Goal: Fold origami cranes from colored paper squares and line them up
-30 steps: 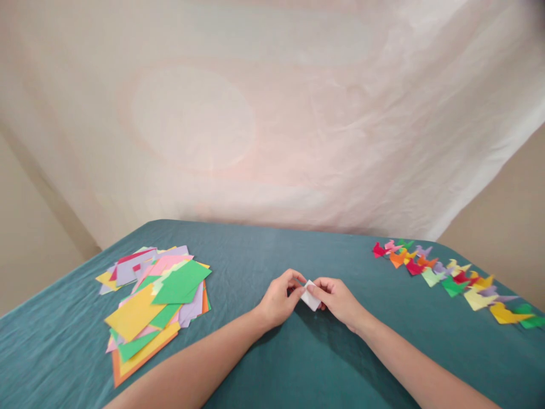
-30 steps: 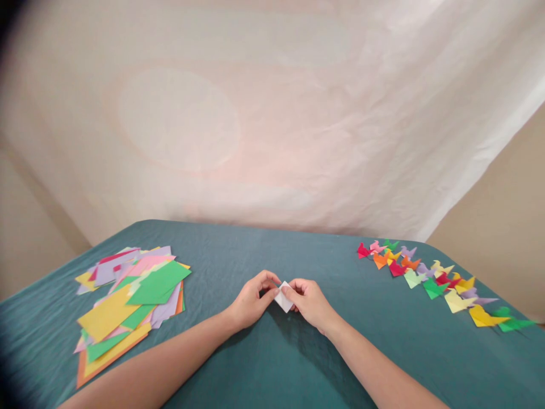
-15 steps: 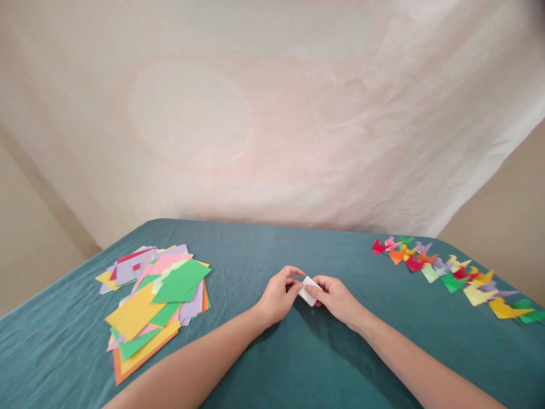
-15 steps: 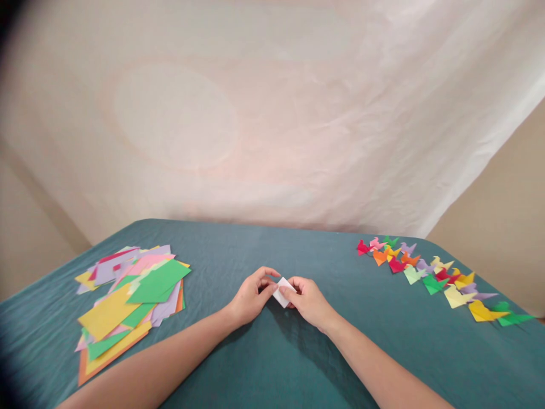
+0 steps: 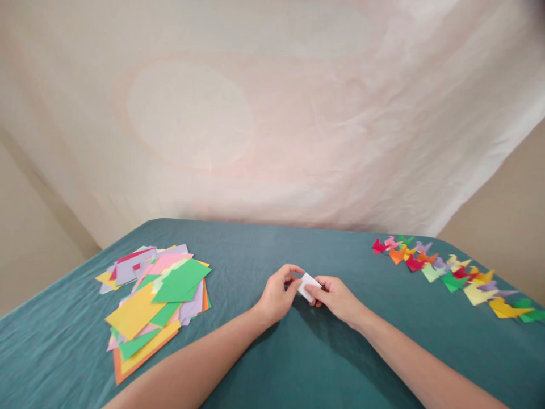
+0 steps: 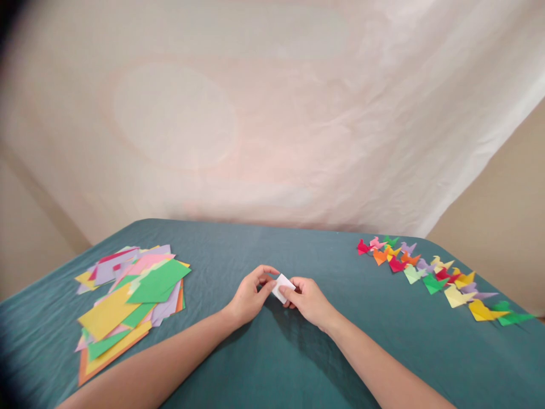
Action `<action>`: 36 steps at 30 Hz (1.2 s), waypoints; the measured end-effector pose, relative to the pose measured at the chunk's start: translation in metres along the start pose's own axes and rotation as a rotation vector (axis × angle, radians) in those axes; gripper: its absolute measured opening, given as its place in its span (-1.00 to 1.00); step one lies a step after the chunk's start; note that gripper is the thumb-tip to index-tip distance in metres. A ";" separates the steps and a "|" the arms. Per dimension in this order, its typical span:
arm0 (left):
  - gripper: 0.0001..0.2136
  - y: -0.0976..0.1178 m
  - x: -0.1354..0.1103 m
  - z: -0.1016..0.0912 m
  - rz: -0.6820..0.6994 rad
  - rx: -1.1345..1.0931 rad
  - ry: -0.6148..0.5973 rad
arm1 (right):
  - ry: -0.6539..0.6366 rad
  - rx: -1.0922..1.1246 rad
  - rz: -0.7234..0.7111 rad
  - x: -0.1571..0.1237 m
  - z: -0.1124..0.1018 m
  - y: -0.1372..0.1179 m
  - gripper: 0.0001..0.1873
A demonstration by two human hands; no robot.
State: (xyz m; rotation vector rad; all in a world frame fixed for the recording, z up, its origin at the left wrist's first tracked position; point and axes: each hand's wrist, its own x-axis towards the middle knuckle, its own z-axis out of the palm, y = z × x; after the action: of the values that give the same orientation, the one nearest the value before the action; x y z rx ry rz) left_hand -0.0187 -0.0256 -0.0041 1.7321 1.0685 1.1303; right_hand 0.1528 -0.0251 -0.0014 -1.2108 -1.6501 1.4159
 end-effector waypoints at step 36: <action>-0.71 0.000 0.008 -0.004 -0.223 -0.249 0.040 | -0.033 -0.160 -0.133 -0.001 0.003 0.005 -0.66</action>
State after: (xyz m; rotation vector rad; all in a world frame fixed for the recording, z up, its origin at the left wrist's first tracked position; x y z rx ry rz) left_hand -0.0204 -0.0179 -0.0006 1.3663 1.0660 1.1088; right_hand 0.1514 -0.0267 -0.0066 -1.1464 -1.8604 1.2488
